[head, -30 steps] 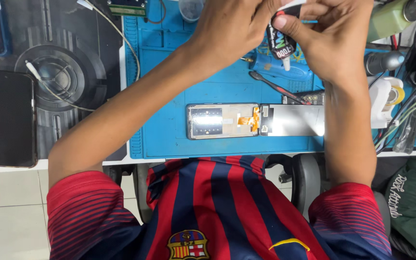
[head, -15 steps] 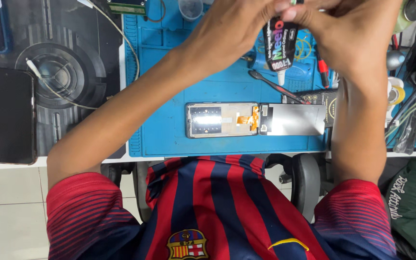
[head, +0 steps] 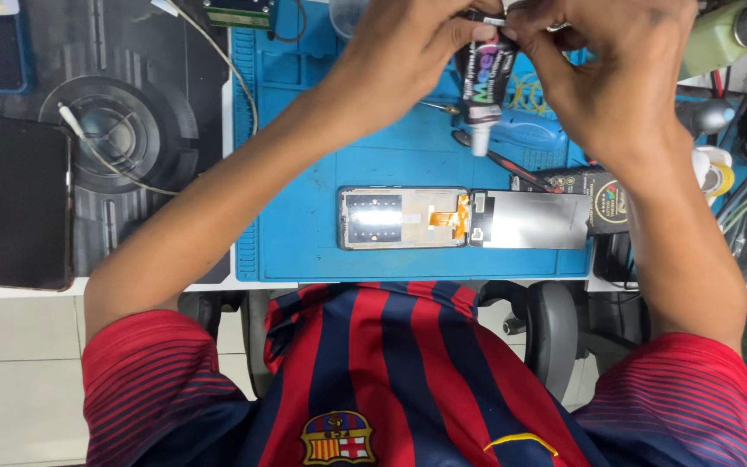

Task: The person applies adhesive to the edges of a disassembled smartphone chassis and then presses the screen assembly onto the chassis. The person handles the phone and adhesive tube throughout the clip.

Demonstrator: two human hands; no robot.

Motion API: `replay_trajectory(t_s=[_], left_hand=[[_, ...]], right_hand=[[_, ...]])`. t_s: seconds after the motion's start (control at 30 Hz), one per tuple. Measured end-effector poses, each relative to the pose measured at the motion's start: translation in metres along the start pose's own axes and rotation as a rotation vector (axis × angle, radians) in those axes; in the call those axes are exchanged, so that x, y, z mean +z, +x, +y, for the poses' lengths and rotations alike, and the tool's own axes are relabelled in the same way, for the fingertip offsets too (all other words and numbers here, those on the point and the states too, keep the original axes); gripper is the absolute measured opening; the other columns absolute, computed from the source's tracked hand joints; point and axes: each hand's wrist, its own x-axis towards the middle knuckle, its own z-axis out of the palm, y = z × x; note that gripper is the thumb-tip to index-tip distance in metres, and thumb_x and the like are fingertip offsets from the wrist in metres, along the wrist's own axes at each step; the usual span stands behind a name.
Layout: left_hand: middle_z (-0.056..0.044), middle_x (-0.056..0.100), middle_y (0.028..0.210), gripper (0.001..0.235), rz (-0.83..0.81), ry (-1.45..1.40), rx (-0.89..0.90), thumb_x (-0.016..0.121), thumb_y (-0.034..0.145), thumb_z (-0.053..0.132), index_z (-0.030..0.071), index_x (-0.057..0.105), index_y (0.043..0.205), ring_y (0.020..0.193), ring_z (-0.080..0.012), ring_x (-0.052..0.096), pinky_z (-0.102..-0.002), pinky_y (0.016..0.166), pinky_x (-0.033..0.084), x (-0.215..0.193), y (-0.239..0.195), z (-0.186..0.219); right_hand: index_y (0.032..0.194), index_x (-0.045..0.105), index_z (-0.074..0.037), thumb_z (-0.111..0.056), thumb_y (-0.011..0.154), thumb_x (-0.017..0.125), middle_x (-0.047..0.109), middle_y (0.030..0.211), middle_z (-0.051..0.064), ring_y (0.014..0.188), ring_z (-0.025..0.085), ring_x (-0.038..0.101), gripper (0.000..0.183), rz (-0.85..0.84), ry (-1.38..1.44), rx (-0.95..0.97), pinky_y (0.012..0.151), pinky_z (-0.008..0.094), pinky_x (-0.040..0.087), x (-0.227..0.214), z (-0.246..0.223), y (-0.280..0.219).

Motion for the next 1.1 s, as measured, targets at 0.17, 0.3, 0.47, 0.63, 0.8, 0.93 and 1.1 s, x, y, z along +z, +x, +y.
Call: replay_trajectory(t_s=[0.17,0.3,0.47,0.63,0.8,0.93,1.1], left_hand=[[-0.009,0.076,0.11,0.02,-0.055,-0.457,-0.138,0.063,0.115,0.018,0.002,0.067,0.125,0.1,-0.0162,0.074,-0.034,0.084,0.06,0.002,-0.001,-0.006],[-0.009,0.076,0.094,0.02,-0.109,-0.388,-0.326,0.067,0.115,0.021,0.002,0.07,0.114,0.084,-0.0117,0.069,-0.03,0.075,0.055,0.005,0.002,-0.007],[-0.01,0.074,0.094,0.015,0.005,-0.064,-0.239,0.069,0.106,0.016,0.003,0.07,0.112,0.085,-0.0209,0.07,-0.037,0.074,0.052,0.007,-0.002,-0.002],[-0.012,0.071,0.1,0.011,0.022,0.067,-0.101,0.065,0.102,0.007,0.002,0.068,0.111,0.094,-0.0295,0.068,-0.044,0.083,0.051,0.014,-0.005,-0.002],[-0.005,0.077,0.099,0.02,0.039,-0.495,-0.265,0.067,0.109,0.024,0.004,0.069,0.114,0.092,-0.0149,0.075,-0.033,0.076,0.059,0.013,-0.003,-0.001],[-0.012,0.073,0.094,0.022,-0.079,-0.438,-0.551,0.067,0.107,0.021,-0.001,0.071,0.112,0.08,-0.013,0.067,-0.03,0.069,0.057,0.009,-0.002,-0.005],[-0.005,0.079,0.108,0.019,-0.012,-0.629,-0.565,0.074,0.101,0.012,0.002,0.071,0.116,0.1,-0.0136,0.08,-0.032,0.085,0.067,0.011,-0.009,-0.01]], right_hand=[[0.101,0.073,0.006,0.019,0.091,0.078,0.074,0.1,0.015,0.091,0.027,0.073,0.017,0.074,-0.188,-0.155,0.077,0.032,0.055,0.001,-0.002,0.007],[0.104,0.07,0.006,0.015,0.094,0.075,0.073,0.102,0.013,0.092,0.024,0.074,0.015,0.035,-0.089,-0.077,0.079,0.031,0.058,0.001,-0.001,0.01],[0.108,0.066,0.007,0.009,0.096,0.071,0.072,0.104,0.011,0.093,0.021,0.074,0.013,-0.067,0.414,0.349,0.081,0.029,0.061,0.001,-0.002,0.013],[0.108,0.064,0.006,0.003,0.096,0.067,0.072,0.099,0.008,0.089,0.018,0.075,0.013,-0.213,0.592,0.611,0.077,0.027,0.063,-0.003,-0.003,0.015],[0.116,0.065,0.012,0.014,0.111,0.067,0.072,0.105,0.017,0.098,0.023,0.075,0.005,-0.097,0.305,0.276,0.09,0.033,0.063,-0.002,-0.004,-0.003],[0.107,0.067,0.008,0.017,0.099,0.073,0.073,0.104,0.018,0.095,0.029,0.074,0.014,0.035,-0.178,-0.108,0.081,0.033,0.059,0.009,0.002,-0.012],[0.111,0.069,0.006,0.018,0.094,0.074,0.073,0.109,0.015,0.096,0.026,0.074,0.021,0.119,-0.255,-0.238,0.079,0.03,0.058,0.027,0.011,-0.011]])
